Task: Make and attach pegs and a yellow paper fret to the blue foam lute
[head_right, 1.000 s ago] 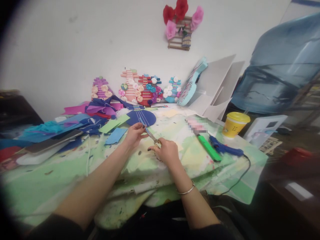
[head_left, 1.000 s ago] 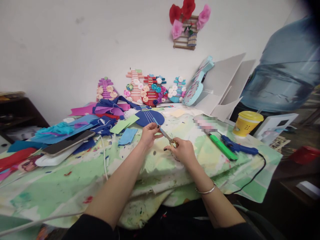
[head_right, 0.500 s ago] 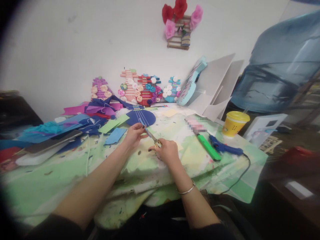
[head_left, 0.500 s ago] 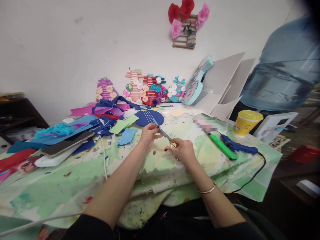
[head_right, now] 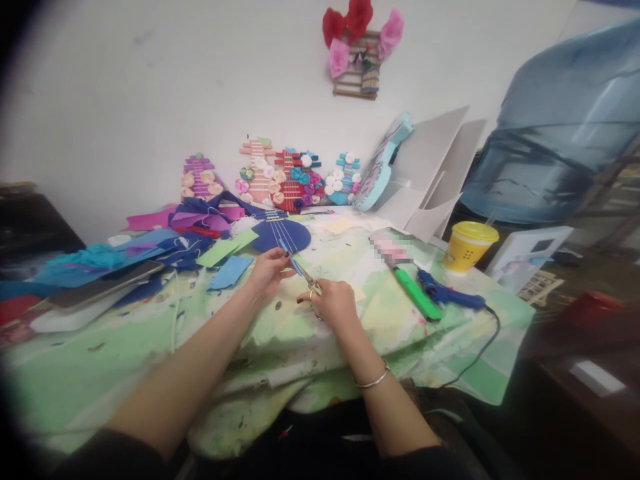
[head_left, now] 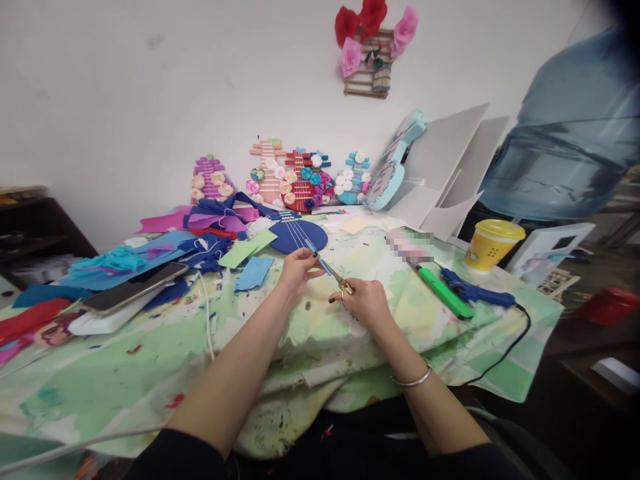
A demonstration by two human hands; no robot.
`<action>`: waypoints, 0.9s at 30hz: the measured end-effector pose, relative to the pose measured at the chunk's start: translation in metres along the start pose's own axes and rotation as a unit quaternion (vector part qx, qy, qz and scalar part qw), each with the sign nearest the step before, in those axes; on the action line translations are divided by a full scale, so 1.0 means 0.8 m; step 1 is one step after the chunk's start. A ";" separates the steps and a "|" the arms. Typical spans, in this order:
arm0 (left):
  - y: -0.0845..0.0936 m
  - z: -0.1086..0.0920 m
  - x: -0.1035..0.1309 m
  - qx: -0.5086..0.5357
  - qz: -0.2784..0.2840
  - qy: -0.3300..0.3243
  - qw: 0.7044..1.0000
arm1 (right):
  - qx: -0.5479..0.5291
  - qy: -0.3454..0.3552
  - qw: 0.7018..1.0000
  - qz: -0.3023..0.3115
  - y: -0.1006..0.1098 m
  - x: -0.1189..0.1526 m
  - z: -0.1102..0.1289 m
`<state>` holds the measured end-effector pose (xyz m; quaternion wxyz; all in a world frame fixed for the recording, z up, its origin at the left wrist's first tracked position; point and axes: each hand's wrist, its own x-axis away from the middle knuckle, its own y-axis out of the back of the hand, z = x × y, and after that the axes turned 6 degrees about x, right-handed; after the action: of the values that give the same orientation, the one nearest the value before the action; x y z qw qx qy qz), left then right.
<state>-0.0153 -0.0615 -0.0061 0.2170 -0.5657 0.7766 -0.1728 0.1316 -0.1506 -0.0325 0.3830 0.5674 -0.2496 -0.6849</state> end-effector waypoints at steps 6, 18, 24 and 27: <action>0.001 0.000 -0.002 0.018 0.009 0.007 1.000 | -0.033 -0.018 0.999 0.011 0.004 -0.003 0.004; 0.006 0.003 -0.007 0.018 0.009 -0.008 1.000 | -0.097 -0.035 0.995 -0.006 0.006 -0.006 0.005; 0.005 0.002 -0.008 0.023 -0.012 -0.015 1.000 | -0.162 -0.067 0.984 -0.021 0.008 -0.006 0.001; 0.006 0.003 -0.008 0.008 0.008 -0.018 1.000 | -0.152 -0.084 0.984 -0.029 0.009 -0.007 0.001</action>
<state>-0.0160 -0.0541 -0.0100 0.2369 -0.5604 0.7758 -0.1669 0.1327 -0.1508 -0.0234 0.4224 0.4503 -0.1571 -0.7708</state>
